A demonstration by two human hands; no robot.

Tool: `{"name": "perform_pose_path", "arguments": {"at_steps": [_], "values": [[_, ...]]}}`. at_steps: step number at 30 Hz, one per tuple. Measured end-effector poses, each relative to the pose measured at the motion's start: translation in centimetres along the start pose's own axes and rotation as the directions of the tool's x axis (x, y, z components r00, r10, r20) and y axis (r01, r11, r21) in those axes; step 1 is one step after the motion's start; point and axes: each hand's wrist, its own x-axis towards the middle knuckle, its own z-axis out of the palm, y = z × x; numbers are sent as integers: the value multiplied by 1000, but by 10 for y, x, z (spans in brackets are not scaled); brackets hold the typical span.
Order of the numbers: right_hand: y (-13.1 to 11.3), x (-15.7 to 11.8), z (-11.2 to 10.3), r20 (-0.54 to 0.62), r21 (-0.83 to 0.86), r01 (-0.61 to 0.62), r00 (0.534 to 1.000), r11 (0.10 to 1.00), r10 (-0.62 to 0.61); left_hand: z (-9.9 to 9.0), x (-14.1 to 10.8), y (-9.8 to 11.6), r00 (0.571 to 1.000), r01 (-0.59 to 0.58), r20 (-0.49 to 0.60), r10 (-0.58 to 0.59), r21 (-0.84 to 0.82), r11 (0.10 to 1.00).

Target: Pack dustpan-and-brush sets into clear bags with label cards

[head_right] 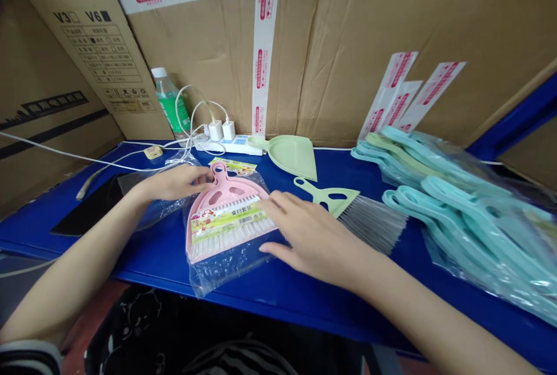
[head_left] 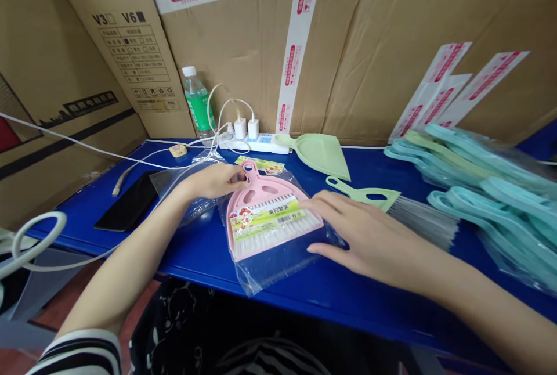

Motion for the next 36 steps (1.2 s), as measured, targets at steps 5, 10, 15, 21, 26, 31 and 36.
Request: {"name": "perform_pose_path", "arguments": {"at_steps": [5,10,15,21,26,31,36], "values": [[11,5,7,212,49,-190,961,981,176,7,7,1,997,28,-77,-30,-24,999],[6,5,12,230,56,-196,957,979,178,14,11,5,991,16,-133,-22,-49,999],[2,1,10,212,22,-155,966,988,147,23,17,9,974,-12,-227,-10,-96,995],[-3,0,8,211,-114,-106,969,988,128,28,20,8,953,-99,-298,56,-131,986],[-2,0,6,211,-128,-102,969,987,127,28,19,5,947,-163,-300,112,-152,975],[0,1,7,203,-151,-101,970,983,131,30,20,4,915,-286,-339,217,-168,943],[0,2,5,226,-184,-117,961,976,158,32,20,5,907,-332,-334,255,-198,922]]}}
